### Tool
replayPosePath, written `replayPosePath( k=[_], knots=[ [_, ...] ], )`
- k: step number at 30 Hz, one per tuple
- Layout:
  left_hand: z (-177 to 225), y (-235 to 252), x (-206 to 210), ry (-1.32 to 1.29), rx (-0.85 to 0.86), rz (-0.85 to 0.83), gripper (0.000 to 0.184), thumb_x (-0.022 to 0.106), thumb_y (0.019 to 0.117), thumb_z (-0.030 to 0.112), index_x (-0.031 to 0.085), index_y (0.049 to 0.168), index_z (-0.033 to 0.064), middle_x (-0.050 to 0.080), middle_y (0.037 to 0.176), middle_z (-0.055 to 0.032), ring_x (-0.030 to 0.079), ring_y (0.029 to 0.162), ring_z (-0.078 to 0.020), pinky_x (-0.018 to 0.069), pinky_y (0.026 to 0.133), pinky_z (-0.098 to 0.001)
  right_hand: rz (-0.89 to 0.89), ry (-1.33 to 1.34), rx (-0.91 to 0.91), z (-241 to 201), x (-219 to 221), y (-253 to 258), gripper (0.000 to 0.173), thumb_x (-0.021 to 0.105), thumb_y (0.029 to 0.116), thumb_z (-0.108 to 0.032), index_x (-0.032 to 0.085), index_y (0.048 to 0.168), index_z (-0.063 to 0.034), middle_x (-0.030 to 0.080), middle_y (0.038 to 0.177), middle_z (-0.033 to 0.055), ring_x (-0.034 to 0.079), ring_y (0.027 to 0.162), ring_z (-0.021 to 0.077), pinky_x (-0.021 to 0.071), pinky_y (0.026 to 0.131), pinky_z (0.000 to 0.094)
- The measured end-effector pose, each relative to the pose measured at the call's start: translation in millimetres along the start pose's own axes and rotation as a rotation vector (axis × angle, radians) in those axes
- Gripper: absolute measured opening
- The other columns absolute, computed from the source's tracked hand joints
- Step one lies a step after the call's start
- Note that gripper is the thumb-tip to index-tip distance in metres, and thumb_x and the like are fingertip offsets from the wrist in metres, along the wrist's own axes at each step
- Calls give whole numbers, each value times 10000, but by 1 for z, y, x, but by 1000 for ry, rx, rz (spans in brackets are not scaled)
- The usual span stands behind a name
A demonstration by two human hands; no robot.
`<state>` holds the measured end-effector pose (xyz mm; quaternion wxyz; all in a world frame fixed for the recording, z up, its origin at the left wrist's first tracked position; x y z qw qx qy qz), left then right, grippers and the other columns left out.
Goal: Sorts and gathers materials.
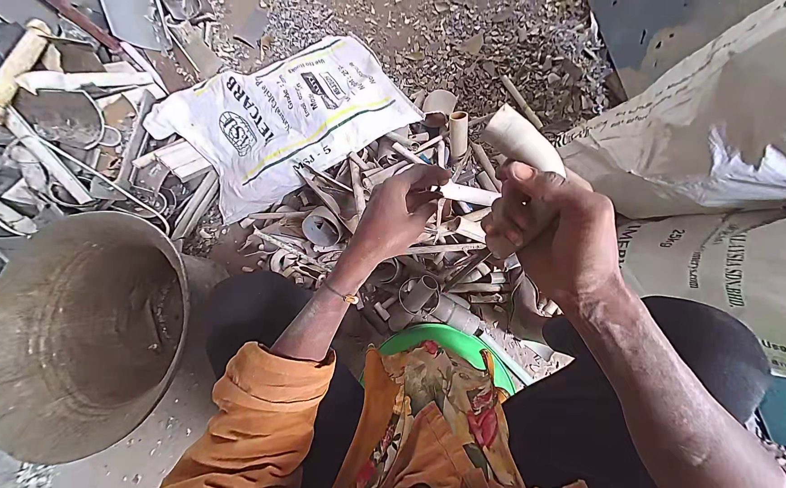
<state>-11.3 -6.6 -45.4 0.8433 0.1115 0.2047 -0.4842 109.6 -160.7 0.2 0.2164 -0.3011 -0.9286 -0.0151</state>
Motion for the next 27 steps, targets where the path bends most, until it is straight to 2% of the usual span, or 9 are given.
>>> replayPosePath(
  k=[3,6,10,15,18,20,22,24,27],
  knots=[
    [3,1,-4,-21,16,-50,463,665,961,-12,589,1396,127,765,1154,-29,749,994,-105,615,887,-270,-12,149,63,2,-1,-1,139,480,1009,-188,586,936,-136,413,542,-58,443,433,42,500,501,216],
    [13,-15,-5,-3,75,-16,259,774,885,40,712,1132,89,778,967,-27,742,793,-105,605,701,-248,-112,207,75,10,-1,-5,129,489,970,-187,592,913,-135,430,521,-55,474,437,53,509,515,241],
    [16,-13,-3,164,34,38,94,799,898,177,762,972,134,766,855,9,712,714,-97,582,651,-302,-228,304,80,18,-2,-5,119,539,942,-202,615,869,-147,454,507,-56,515,452,59,526,547,256],
    [13,-15,-8,25,-32,183,202,655,1006,318,716,922,144,475,548,-8,358,405,-116,289,385,-257,-204,168,-16,21,-1,-1,72,624,862,-138,654,927,-133,527,601,-35,536,509,64,525,552,242],
    [16,-11,-16,-188,166,182,60,659,977,106,676,1034,99,587,685,9,476,476,-41,405,421,-154,-161,16,-73,21,-1,-1,89,644,859,-109,661,944,-129,608,681,-17,573,552,59,543,566,228],
    [20,-10,-18,-252,233,153,354,657,886,-29,617,1220,80,621,889,-19,543,610,-57,459,506,-155,-42,-50,-118,24,2,-2,88,632,866,-57,648,922,-123,612,673,-19,558,527,57,529,532,222],
    [23,-10,-15,-319,266,131,560,645,798,-102,570,1321,82,591,1007,-49,528,601,-69,442,453,-157,106,-95,-175,29,4,-2,109,632,881,-8,629,916,-112,628,694,-15,550,518,56,507,502,207],
    [26,-9,-15,-329,267,6,766,692,753,-85,462,1452,126,543,1260,-71,629,792,-107,540,506,-201,181,-112,-205,32,4,-1,139,636,873,15,612,941,-104,632,721,-10,565,533,63,515,507,207],
    [26,-6,-11,-367,239,-145,917,721,719,-99,374,1527,161,437,1467,-96,694,879,-181,634,557,-321,206,-114,-204,34,5,2,182,646,859,23,566,913,-132,602,682,-33,581,549,67,542,551,226]
  ],
)
Point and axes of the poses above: each hand's wrist, its own y-axis towards the middle knuckle, its own x-axis out of the palm, z = x × y, the point moved 1 cm from there along y, towards the middle knuckle
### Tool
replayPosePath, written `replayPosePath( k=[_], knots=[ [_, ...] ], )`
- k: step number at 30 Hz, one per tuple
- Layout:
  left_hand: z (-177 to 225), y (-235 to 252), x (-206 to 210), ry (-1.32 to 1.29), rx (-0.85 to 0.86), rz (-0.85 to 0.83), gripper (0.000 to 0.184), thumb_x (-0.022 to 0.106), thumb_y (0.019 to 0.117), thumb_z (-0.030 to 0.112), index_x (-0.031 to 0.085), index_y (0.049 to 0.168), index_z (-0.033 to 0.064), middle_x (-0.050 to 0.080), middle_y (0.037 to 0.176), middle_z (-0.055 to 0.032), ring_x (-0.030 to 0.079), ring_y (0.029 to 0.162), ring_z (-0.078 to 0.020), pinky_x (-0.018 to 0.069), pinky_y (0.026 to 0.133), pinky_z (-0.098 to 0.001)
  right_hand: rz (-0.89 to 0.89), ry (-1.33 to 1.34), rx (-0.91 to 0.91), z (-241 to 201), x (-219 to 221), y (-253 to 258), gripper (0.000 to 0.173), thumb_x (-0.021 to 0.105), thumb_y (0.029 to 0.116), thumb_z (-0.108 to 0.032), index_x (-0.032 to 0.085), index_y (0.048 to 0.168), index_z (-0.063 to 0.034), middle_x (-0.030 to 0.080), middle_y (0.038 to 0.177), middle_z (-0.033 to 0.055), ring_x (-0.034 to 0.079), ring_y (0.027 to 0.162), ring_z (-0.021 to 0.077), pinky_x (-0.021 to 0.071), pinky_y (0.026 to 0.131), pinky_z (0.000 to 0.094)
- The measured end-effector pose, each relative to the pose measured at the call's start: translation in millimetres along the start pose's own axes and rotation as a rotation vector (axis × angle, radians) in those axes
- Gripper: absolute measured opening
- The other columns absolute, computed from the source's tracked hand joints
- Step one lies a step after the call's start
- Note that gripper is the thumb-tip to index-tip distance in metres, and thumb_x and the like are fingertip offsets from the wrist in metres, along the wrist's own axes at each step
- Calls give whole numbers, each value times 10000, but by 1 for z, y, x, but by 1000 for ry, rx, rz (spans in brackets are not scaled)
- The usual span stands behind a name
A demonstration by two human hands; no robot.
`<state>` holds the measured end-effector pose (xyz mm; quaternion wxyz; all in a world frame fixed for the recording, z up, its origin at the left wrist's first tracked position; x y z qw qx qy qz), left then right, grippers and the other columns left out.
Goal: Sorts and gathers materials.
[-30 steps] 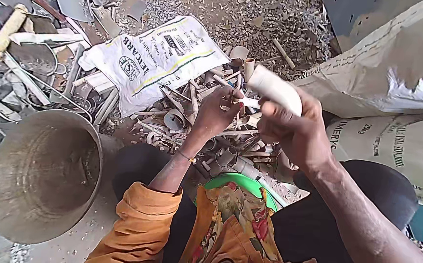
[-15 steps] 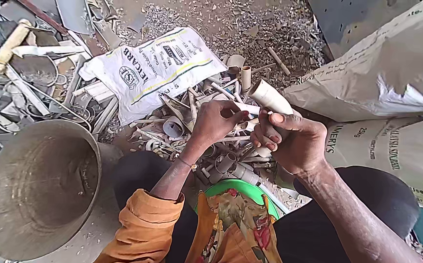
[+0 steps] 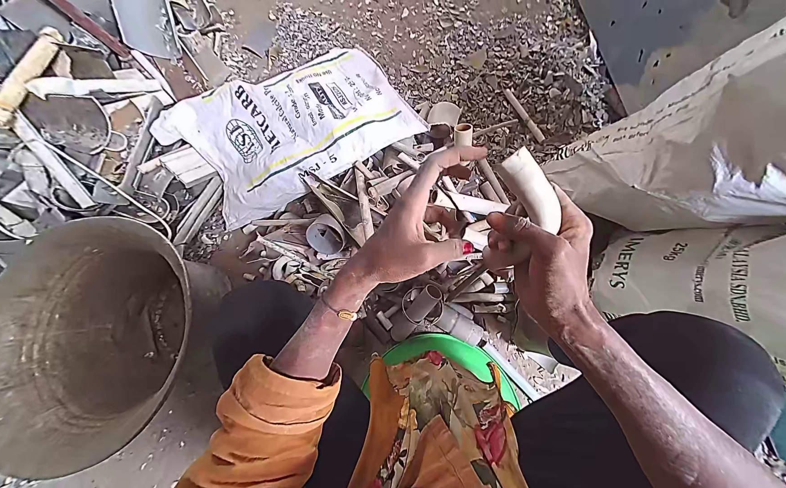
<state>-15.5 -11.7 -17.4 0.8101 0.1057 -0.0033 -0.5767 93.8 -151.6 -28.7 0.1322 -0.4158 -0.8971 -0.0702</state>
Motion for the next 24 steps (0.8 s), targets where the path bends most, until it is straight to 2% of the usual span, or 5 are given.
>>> replayPosePath(
  k=[6,9,14,18,24],
  knots=[
    [-3,1,2,-83,-6,-60,889,583,764,-142,300,1562,129,453,1485,-128,688,1097,-255,655,799,-374,36,-129,102,1,1,1,238,678,812,78,597,962,-87,640,747,-2,624,595,86,569,568,246],
    [-2,1,2,-127,-6,-68,903,565,753,-146,282,1569,117,481,1457,-132,697,1041,-255,656,742,-370,86,-192,85,4,3,0,278,689,789,81,608,993,-91,669,766,-3,639,587,77,562,537,233],
    [-2,0,1,-107,29,-68,870,587,747,-55,306,1560,80,524,1380,-121,682,1039,-226,646,687,-330,29,-250,23,3,2,-1,307,705,811,60,595,1053,-94,741,970,12,681,675,81,579,585,239],
    [-9,3,-3,-153,18,-129,697,596,849,-48,350,1500,-14,552,1340,-129,666,1104,-181,629,855,-317,-22,-251,56,5,-2,-1,265,746,808,26,576,958,-113,681,791,-5,653,619,80,581,570,244],
    [-7,8,-8,-236,-211,229,274,491,1026,32,553,1291,62,731,1025,-51,711,707,-118,603,564,-258,-182,-224,-140,7,-3,-13,300,758,781,32,567,938,-139,722,838,-36,676,676,50,589,610,220]
  ],
)
Point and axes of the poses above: each hand's wrist, its own y-axis towards the middle knuckle, its own x-axis out of the palm, z = x × y, the point moved 1 cm from there along y, towards the middle knuckle
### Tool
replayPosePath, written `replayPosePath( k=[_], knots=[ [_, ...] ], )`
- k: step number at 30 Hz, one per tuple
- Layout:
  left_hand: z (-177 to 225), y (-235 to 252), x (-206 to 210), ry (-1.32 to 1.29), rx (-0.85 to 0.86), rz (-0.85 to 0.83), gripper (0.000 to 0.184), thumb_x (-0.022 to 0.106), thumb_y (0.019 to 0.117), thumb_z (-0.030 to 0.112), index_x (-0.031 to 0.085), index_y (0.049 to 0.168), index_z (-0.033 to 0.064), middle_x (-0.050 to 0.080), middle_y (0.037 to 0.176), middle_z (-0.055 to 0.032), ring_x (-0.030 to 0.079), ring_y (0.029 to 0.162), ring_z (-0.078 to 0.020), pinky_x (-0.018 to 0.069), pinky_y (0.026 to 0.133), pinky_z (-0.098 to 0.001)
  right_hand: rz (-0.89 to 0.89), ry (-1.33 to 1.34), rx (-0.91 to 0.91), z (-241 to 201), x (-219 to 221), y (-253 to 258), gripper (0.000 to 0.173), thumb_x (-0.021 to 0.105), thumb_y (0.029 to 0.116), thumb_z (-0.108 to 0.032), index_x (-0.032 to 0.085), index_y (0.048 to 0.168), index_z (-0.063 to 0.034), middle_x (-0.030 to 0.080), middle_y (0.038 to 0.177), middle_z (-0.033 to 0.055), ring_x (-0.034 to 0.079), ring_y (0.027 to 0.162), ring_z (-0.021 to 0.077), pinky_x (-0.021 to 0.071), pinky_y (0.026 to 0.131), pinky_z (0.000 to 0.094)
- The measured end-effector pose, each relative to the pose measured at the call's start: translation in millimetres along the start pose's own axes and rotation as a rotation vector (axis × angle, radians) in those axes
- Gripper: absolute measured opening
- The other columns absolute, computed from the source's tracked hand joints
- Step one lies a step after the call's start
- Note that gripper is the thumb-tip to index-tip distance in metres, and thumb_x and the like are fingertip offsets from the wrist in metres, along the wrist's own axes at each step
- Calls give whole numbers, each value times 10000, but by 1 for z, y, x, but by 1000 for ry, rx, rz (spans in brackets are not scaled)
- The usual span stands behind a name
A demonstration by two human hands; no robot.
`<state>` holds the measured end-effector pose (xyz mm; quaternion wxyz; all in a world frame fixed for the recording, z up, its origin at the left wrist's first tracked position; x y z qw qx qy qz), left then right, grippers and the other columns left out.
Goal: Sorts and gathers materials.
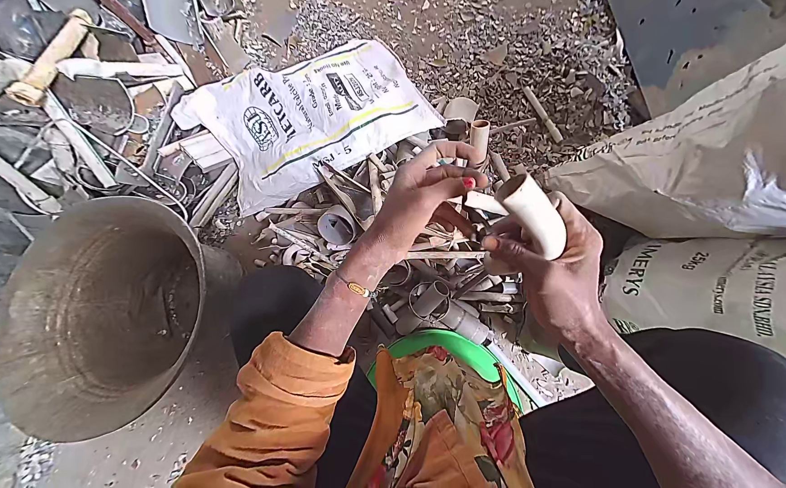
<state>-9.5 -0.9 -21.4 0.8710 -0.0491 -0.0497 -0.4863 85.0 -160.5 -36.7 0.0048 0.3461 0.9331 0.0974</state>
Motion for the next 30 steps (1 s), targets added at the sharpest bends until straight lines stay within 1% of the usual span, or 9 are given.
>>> replayPosePath(
  k=[3,7,9,11,14,17,23,27,30],
  knots=[
    [0,6,-7,73,34,211,227,510,991,56,618,1191,54,736,1019,-28,690,729,-74,569,586,-220,-111,-75,-194,-6,5,-8,302,777,777,-1,556,893,-171,653,851,-106,652,759,-22,590,673,169],
    [6,14,-39,152,-30,443,186,490,1048,164,608,1190,137,701,1087,5,680,882,-78,548,725,-236,-291,-165,-239,-15,4,-15,221,769,815,-36,584,917,-100,662,857,-58,649,795,-40,563,719,120],
    [8,10,-37,245,-49,305,234,463,1059,212,612,1222,132,696,1107,-5,681,924,-104,562,756,-282,-282,-286,-221,-11,1,-15,187,738,810,-39,634,964,-65,684,872,-35,648,783,-46,554,706,116],
    [2,1,-19,285,-62,35,316,427,1058,219,617,1269,80,708,1123,-33,684,949,-126,579,793,-321,-181,-421,-161,-4,-1,-12,182,719,804,-61,653,972,-76,666,819,-45,613,697,-50,513,625,124],
    [-12,-18,12,178,-244,-265,378,321,1117,256,649,1220,101,706,1036,18,683,895,-55,596,781,-249,-37,-502,-94,3,-8,-5,192,704,801,-70,641,981,-94,652,811,-42,596,646,-15,499,571,175],
    [-18,-17,23,13,-370,-266,398,298,1133,293,630,1205,85,729,1011,-39,731,829,-120,622,755,-272,36,-488,-38,2,-13,2,177,693,819,-42,617,972,-89,613,780,-27,584,607,22,513,548,212],
    [-9,-16,18,3,-281,-102,190,581,1035,81,687,1172,5,747,959,-79,744,779,-142,644,742,-297,9,-372,-29,2,-14,5,225,730,823,-15,607,997,-89,610,813,-30,591,646,12,518,572,181],
    [-10,-5,-6,426,-22,-43,231,590,1032,100,721,1214,45,758,1088,-52,743,923,-111,632,865,-303,7,-83,136,2,-17,9,251,632,842,34,612,1058,-93,729,984,13,669,725,71,567,632,254],
    [-10,0,-28,902,-59,58,317,435,1102,213,677,1283,117,729,1125,-87,703,1012,-206,550,929,-453,47,227,293,-1,-23,16,286,462,824,33,619,1024,-96,703,1011,40,645,704,97,566,629,276]
  ],
)
Point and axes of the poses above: each hand's wrist, its own y-axis towards the middle knuckle, its own x-axis out of the palm, z = x × y, the point moved 1 cm from there along y, towards the middle knuckle
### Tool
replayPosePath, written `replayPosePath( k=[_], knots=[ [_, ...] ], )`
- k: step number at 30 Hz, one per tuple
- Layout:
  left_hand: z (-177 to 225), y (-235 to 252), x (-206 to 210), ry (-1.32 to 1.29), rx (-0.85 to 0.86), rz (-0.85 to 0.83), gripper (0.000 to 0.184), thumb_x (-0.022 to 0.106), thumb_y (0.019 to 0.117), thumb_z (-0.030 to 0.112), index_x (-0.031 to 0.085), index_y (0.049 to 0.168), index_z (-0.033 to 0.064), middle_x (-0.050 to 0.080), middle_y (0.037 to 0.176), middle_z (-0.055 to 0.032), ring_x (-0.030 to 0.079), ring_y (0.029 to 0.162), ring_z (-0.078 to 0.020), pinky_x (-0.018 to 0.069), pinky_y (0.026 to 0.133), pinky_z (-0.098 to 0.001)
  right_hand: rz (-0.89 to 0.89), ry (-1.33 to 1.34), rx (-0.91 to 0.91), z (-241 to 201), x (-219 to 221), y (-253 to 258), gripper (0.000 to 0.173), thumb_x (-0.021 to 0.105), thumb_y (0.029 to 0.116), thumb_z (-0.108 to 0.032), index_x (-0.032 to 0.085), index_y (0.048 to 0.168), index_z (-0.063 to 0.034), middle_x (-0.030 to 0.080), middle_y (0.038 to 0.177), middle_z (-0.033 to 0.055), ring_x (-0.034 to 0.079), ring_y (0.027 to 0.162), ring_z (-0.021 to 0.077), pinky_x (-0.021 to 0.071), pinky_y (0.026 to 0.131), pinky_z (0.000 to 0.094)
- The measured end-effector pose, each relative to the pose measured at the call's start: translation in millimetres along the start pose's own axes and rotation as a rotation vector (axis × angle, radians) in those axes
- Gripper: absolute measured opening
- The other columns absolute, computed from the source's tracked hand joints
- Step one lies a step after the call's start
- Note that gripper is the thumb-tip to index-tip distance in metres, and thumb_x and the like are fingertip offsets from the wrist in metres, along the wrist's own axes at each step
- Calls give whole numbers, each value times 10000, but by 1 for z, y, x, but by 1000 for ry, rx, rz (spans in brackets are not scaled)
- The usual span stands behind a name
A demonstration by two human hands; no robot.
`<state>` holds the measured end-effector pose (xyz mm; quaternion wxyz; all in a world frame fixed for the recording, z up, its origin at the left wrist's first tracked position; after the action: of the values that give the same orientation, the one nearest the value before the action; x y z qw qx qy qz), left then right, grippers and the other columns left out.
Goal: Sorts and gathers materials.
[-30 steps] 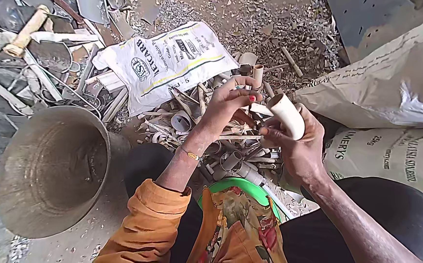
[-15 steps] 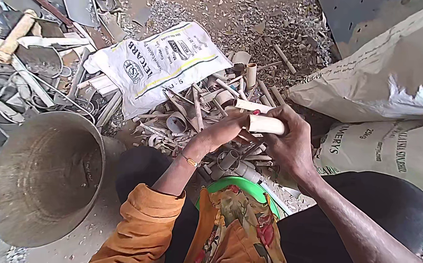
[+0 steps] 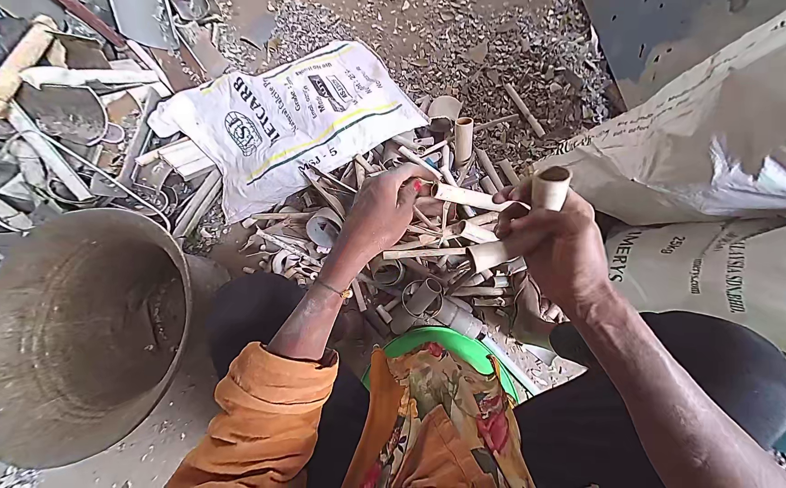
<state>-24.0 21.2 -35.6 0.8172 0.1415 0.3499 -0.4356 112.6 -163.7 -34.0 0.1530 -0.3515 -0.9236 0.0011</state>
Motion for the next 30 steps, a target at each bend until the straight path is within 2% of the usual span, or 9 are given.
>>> replayPosePath(
  k=[4,6,10,17,19,21,23,27,30],
  knots=[
    [-5,-12,12,143,-84,-82,433,349,1131,332,652,1169,25,652,891,-225,651,812,-400,509,724,-608,-86,278,119,-6,-6,4,280,402,840,-84,646,966,-137,687,920,35,669,764,129,578,687,293],
    [-1,-16,29,99,-53,-215,335,394,1119,239,662,1130,40,655,853,-182,649,764,-350,523,704,-564,-98,345,141,-7,-7,4,297,370,894,-124,657,971,-135,678,868,38,666,736,135,579,681,294],
    [2,-17,59,-56,-28,-525,302,414,1098,73,625,1312,104,702,1060,-58,685,810,-136,578,779,-325,9,298,147,-10,-6,4,284,345,959,-136,629,952,-137,620,754,-1,622,643,100,555,627,267],
    [-22,-20,69,-213,-5,-421,134,788,915,226,798,982,111,765,828,-36,717,700,-121,612,690,-334,162,328,127,-13,-11,16,199,407,954,-74,600,910,-98,595,691,6,600,593,114,551,611,285],
    [-12,-29,82,-254,16,-583,253,667,999,299,789,1015,77,766,901,-29,697,823,-93,561,798,-355,171,330,130,-14,-10,17,194,411,962,-76,597,912,-96,596,699,10,600,594,118,557,614,293],
    [1,-41,98,-315,23,-822,336,584,1048,292,736,1241,62,752,1155,-40,678,1069,-74,518,983,-331,174,321,142,-15,-7,16,179,417,966,-75,591,930,-95,591,705,6,598,594,119,559,616,298],
    [12,-48,111,-369,23,-926,285,633,1026,246,743,1223,72,735,1221,-28,661,1107,-33,504,987,-268,162,318,152,-16,-5,15,176,420,968,-75,591,934,-96,581,699,1,598,595,118,558,615,298],
    [17,-43,100,-466,-54,-743,166,743,942,186,761,1027,45,734,848,16,656,740,1,558,735,-211,141,329,155,-18,-5,8,196,426,1009,-129,609,940,-117,587,736,-7,589,609,98,550,631,273],
    [-1,-8,41,-61,11,-399,285,655,1009,300,771,1044,43,748,843,-92,703,763,-198,576,780,-458,210,352,116,-22,-5,8,270,395,1059,-212,609,912,-137,604,733,-18,611,647,82,560,675,262]
  ],
)
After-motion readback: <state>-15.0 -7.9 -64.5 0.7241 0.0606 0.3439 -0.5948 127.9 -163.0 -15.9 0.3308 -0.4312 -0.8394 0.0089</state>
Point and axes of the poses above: each hand's wrist, its own y-axis towards the middle knuckle, its own x-axis out of the palm, z = x × y, the point moved 1 cm from there along y, towards the middle knuckle
